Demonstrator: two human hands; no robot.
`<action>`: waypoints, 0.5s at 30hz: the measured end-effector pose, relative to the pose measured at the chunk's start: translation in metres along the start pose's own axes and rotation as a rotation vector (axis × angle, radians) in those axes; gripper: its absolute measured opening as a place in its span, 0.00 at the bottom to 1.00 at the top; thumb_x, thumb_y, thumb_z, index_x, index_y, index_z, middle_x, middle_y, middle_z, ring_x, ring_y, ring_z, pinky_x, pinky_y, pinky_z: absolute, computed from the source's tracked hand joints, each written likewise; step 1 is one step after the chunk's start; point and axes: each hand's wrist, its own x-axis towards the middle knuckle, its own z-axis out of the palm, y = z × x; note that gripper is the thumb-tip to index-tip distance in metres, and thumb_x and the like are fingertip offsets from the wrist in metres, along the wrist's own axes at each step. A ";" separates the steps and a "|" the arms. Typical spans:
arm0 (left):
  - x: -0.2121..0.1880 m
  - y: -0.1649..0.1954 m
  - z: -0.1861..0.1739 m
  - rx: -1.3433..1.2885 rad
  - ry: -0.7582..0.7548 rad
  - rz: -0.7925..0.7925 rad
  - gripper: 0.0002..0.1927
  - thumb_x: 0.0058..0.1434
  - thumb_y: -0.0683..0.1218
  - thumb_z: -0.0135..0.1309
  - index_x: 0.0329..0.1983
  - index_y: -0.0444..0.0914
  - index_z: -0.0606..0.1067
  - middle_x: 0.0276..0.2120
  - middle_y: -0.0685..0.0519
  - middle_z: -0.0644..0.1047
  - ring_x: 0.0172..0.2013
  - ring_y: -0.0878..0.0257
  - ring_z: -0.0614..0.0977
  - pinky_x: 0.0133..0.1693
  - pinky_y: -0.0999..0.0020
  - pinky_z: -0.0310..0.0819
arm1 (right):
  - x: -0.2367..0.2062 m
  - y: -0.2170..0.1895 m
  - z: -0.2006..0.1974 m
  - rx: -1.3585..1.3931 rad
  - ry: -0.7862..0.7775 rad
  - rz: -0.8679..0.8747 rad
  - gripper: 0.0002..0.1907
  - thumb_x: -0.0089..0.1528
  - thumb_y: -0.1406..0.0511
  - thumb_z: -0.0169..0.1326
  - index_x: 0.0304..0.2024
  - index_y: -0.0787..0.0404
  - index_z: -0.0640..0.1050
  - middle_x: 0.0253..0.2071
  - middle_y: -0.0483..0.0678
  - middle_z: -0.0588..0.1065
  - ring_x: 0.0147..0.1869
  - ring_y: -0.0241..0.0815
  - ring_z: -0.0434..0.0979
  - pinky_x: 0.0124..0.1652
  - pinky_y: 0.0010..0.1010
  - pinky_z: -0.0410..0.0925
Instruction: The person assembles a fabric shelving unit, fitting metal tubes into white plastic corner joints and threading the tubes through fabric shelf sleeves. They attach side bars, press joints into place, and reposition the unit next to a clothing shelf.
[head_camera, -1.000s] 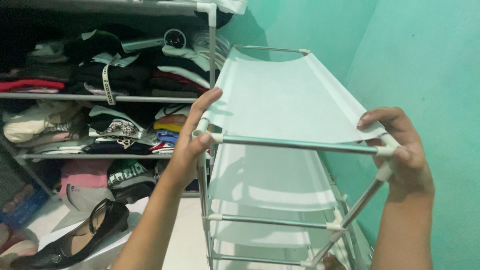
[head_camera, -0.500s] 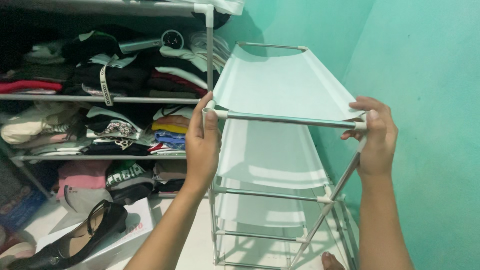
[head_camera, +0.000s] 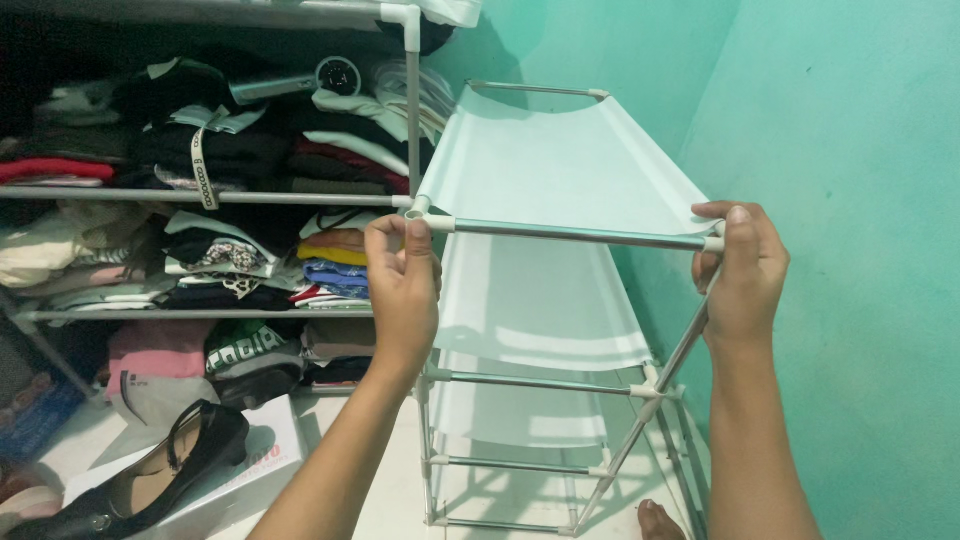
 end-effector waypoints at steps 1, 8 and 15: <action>0.001 0.000 0.000 -0.014 -0.003 -0.003 0.20 0.73 0.59 0.46 0.50 0.40 0.60 0.20 0.64 0.62 0.21 0.75 0.60 0.22 0.78 0.51 | 0.001 0.000 0.000 0.008 -0.009 -0.001 0.20 0.74 0.55 0.42 0.46 0.64 0.76 0.21 0.38 0.62 0.22 0.28 0.59 0.22 0.22 0.54; 0.002 0.002 0.000 -0.001 0.002 0.019 0.19 0.74 0.59 0.45 0.53 0.40 0.59 0.21 0.64 0.63 0.22 0.76 0.62 0.23 0.79 0.53 | 0.004 0.004 -0.001 0.036 -0.031 0.065 0.20 0.73 0.53 0.43 0.49 0.64 0.73 0.22 0.38 0.64 0.21 0.28 0.61 0.22 0.22 0.55; 0.005 0.012 -0.004 -0.016 -0.046 -0.076 0.31 0.70 0.62 0.45 0.67 0.38 0.61 0.20 0.63 0.64 0.20 0.75 0.64 0.22 0.79 0.57 | 0.007 0.018 -0.014 0.287 -0.170 0.090 0.45 0.59 0.37 0.59 0.64 0.61 0.68 0.46 0.47 0.70 0.49 0.37 0.73 0.45 0.30 0.69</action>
